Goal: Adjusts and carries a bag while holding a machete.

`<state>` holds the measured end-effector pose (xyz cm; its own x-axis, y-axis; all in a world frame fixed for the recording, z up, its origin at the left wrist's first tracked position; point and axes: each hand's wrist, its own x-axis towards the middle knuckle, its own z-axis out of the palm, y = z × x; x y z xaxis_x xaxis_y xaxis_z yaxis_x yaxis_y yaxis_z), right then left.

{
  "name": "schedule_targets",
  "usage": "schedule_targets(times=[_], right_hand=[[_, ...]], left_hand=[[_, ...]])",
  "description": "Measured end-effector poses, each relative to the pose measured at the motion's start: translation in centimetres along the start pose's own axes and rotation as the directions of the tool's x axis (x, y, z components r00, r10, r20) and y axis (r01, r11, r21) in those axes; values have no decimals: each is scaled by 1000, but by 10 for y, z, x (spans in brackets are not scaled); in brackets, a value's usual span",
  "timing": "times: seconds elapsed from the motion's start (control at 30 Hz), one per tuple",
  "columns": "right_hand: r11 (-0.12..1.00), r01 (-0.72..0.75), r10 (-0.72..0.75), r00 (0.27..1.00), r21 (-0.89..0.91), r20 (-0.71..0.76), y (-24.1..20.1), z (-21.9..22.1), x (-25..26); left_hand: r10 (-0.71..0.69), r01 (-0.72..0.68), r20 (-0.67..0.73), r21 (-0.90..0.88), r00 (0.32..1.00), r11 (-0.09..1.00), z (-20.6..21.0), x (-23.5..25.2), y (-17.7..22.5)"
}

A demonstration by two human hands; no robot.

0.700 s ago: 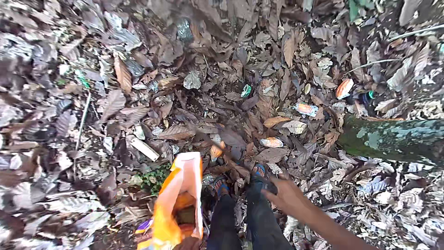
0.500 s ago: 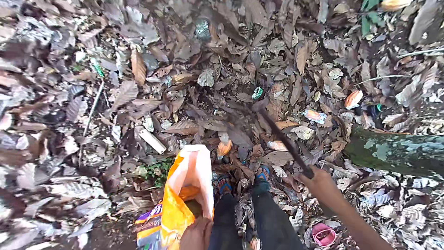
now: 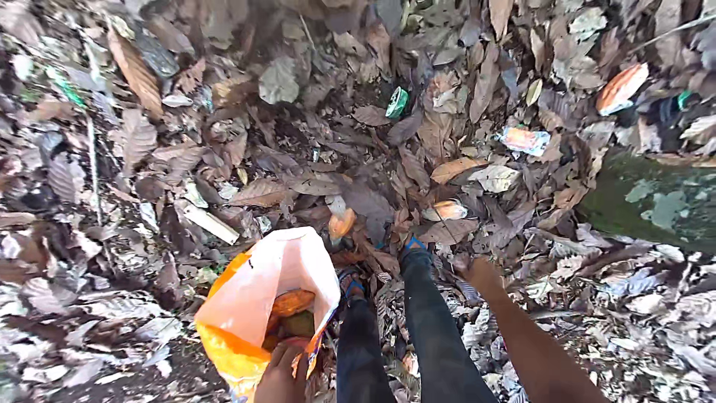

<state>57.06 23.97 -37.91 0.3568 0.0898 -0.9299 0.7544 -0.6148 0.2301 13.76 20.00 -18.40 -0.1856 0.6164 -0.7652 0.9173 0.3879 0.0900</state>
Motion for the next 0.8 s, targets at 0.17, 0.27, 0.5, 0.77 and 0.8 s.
schedule_targets(times=[0.17, 0.27, 0.5, 0.77, 0.8], right_hand=[[986, 164, -164, 986, 18, -3, 8, -33, -40], [982, 187, -188, 982, -34, -31, 4, -63, -70], [955, 244, -262, 960, -169, -97, 37, -83, -16], [994, 17, -9, 997, -108, 73, 63, -66, -10], [996, 37, -32, 998, -81, 59, 64, -63, -13]], left_hand=[[-77, 77, -28, -9, 997, 997, 7, -9, 17], [-140, 140, 23, 25, 990, 990, 1, -10, 31], [-168, 162, 72, 86, 983, 983, -17, 1, 40], [-187, 185, 51, 52, 981, 981, -6, 1, 40], [-186, 184, 39, 48, 982, 982, -6, 4, 41]])
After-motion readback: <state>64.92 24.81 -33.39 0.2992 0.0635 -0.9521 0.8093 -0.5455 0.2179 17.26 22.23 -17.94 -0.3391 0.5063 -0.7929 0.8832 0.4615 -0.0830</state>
